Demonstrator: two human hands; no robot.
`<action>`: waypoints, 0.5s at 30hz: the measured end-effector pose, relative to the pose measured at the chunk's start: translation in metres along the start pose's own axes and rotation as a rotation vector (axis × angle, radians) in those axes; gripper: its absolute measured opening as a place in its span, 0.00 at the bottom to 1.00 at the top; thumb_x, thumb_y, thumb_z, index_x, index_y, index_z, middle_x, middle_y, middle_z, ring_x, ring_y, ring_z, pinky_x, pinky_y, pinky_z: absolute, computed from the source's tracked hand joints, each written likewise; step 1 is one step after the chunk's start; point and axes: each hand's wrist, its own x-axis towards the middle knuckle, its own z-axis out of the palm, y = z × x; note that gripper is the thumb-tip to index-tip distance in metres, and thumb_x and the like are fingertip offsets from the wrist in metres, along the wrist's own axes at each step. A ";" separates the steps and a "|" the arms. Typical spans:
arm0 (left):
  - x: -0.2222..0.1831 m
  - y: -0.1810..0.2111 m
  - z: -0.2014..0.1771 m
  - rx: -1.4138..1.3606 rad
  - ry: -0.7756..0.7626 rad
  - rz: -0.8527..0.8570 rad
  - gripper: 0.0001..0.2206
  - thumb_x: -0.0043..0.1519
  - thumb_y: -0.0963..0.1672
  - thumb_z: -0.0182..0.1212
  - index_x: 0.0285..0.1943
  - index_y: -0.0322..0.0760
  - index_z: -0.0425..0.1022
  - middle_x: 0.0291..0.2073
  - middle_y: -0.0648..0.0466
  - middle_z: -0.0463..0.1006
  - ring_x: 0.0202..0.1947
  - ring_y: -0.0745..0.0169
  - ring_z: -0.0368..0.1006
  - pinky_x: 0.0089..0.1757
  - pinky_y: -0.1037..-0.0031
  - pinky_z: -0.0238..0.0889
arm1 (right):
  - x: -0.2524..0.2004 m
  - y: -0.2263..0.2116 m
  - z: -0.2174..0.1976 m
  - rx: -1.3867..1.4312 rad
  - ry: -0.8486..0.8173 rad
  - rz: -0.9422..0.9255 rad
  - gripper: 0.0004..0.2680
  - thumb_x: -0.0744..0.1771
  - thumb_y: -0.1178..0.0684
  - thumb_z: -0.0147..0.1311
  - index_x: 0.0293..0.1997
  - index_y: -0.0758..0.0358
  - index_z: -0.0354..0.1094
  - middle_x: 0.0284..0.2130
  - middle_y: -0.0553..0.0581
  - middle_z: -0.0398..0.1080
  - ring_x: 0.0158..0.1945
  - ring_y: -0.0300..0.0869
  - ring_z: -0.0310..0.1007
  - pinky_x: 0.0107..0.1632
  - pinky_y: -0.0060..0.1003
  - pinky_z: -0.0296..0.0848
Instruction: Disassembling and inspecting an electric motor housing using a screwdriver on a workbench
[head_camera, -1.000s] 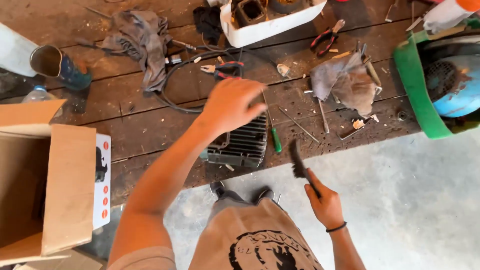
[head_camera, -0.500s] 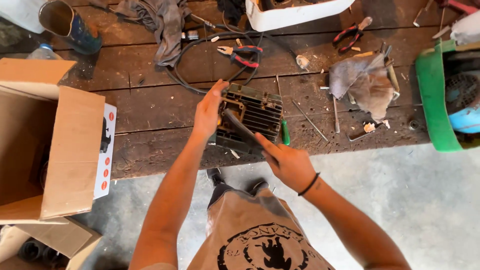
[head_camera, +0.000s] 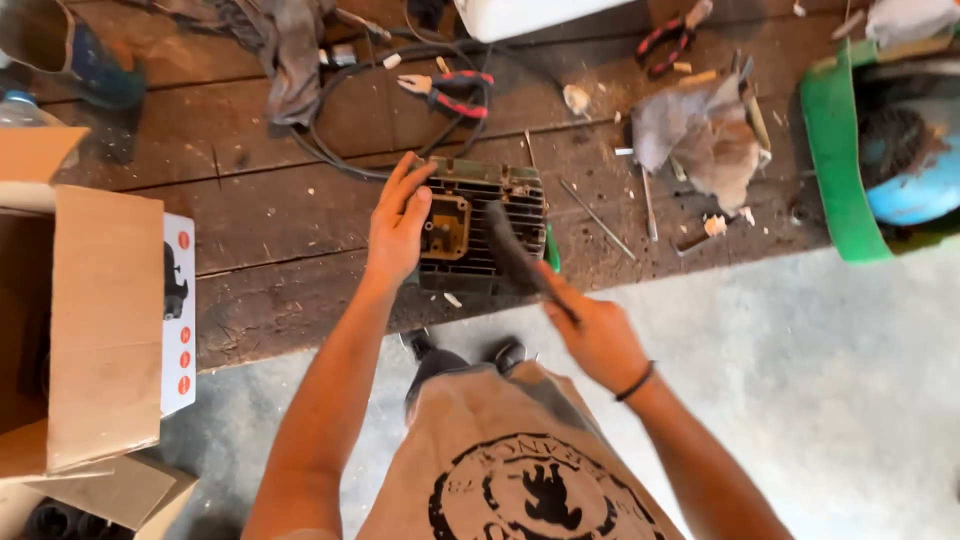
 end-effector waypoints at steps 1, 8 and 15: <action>-0.006 0.004 0.001 -0.002 -0.026 0.019 0.18 0.73 0.53 0.51 0.68 0.50 0.74 0.75 0.49 0.60 0.74 0.40 0.51 0.68 0.48 0.49 | -0.008 0.009 -0.008 0.006 0.027 0.017 0.20 0.68 0.47 0.50 0.72 0.32 0.58 0.40 0.63 0.80 0.43 0.61 0.79 0.46 0.59 0.75; -0.022 0.007 -0.002 0.074 0.022 0.020 0.24 0.73 0.56 0.46 0.71 0.43 0.71 0.77 0.43 0.53 0.76 0.31 0.32 0.67 0.37 0.34 | -0.004 -0.017 0.012 0.045 -0.018 -0.012 0.22 0.69 0.50 0.48 0.74 0.35 0.54 0.48 0.61 0.78 0.45 0.64 0.77 0.49 0.62 0.75; -0.032 0.017 0.002 -0.039 0.028 0.045 0.21 0.74 0.51 0.49 0.71 0.39 0.70 0.78 0.42 0.51 0.77 0.36 0.37 0.67 0.40 0.38 | -0.021 -0.005 -0.053 -0.024 0.130 0.168 0.20 0.68 0.47 0.49 0.72 0.34 0.61 0.33 0.63 0.81 0.38 0.63 0.79 0.45 0.58 0.76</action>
